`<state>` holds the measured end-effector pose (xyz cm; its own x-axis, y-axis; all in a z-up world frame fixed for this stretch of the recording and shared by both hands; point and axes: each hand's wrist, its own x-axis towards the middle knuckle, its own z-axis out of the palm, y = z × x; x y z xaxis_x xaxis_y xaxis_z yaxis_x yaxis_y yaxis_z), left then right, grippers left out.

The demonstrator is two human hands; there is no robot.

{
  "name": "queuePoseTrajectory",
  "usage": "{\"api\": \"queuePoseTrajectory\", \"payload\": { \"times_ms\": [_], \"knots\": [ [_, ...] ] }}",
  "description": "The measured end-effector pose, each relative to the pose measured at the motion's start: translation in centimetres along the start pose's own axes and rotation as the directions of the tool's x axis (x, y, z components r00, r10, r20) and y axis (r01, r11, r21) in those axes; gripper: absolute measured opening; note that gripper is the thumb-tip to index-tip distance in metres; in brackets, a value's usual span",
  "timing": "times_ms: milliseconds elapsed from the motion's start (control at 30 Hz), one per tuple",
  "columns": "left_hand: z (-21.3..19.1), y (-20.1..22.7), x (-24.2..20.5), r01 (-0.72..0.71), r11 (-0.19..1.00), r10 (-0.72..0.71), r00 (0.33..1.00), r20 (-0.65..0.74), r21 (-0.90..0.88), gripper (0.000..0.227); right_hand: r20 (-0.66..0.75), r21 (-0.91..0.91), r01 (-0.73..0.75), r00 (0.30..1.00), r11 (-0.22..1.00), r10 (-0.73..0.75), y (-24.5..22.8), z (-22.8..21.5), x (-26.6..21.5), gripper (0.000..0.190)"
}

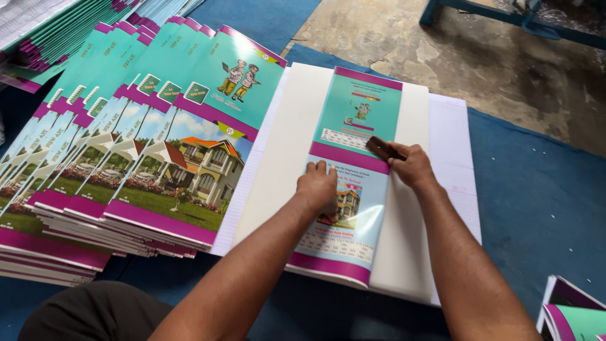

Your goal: The person sits on the floor and repeatedly folds a printed cover sheet over a stack of white pages, then uses a wooden block to press and smooth the spine crease. The person repeats this folding and pressing cycle on multiple book units.

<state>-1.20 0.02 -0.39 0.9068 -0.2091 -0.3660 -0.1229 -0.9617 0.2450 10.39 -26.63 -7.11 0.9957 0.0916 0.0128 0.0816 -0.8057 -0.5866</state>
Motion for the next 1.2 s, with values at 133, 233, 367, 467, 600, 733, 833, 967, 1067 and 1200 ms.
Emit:
{"api": "queuePoseTrajectory", "payload": {
  "times_ms": [133,233,367,467,600,733,833,967,1067,1200],
  "knots": [
    [-0.3,0.2,-0.2,0.037,0.999,-0.036,0.999,0.012,-0.022,0.133,-0.01,-0.044,-0.023,1.0,0.999,0.023,-1.0,0.2,-3.3,0.051],
    [-0.6,0.4,-0.4,0.066,0.997,-0.066,0.998,0.003,-0.03,0.131,0.011,-0.04,-0.011,1.0,0.999,0.011,-2.1,-0.1,-5.9,0.052],
    [-0.7,0.5,-0.5,0.088,0.995,-0.088,0.996,0.007,-0.041,0.13,0.043,-0.012,0.029,0.999,0.999,-0.029,-3.5,-0.4,-10.0,0.05],
    [-0.9,0.6,-0.5,0.108,0.993,-0.107,0.994,0.023,-0.047,0.132,0.106,0.008,-0.036,0.994,0.999,0.035,-4.8,-0.6,-12.8,0.046],
    [-1.0,0.7,-0.5,0.119,0.992,-0.117,0.992,0.046,-0.048,0.133,0.142,-0.013,-0.013,0.99,1.0,0.015,-6.1,-1.1,-15.8,0.044],
    [-0.8,0.8,-0.3,0.131,0.99,-0.128,0.99,0.052,-0.051,0.132,0.19,-0.011,0.018,0.982,1.0,-0.016,-6.7,-1.5,-18.2,0.044],
    [-0.5,0.7,0.0,0.127,0.991,-0.124,0.991,0.056,-0.047,0.131,0.253,-0.025,0.05,0.966,0.998,-0.042,-6.9,-1.8,-19.7,0.045],
    [-0.2,0.3,0.1,0.112,0.993,-0.109,0.993,0.048,-0.045,0.131,0.332,0.055,0.116,0.935,0.992,-0.128,-7.0,-2.4,-21.5,0.052],
    [-0.2,0.0,0.2,0.1,0.994,-0.099,0.994,0.04,-0.038,0.133,0.383,0.089,0.127,0.911,0.988,-0.152,-7.3,-2.8,-22.8,0.053],
    [0.2,0.1,0.5,0.101,0.995,-0.1,0.994,0.04,-0.028,0.134,0.418,0.11,0.154,0.889,0.982,-0.186,-7.8,-3.3,-24.1,0.053]
  ]
}}
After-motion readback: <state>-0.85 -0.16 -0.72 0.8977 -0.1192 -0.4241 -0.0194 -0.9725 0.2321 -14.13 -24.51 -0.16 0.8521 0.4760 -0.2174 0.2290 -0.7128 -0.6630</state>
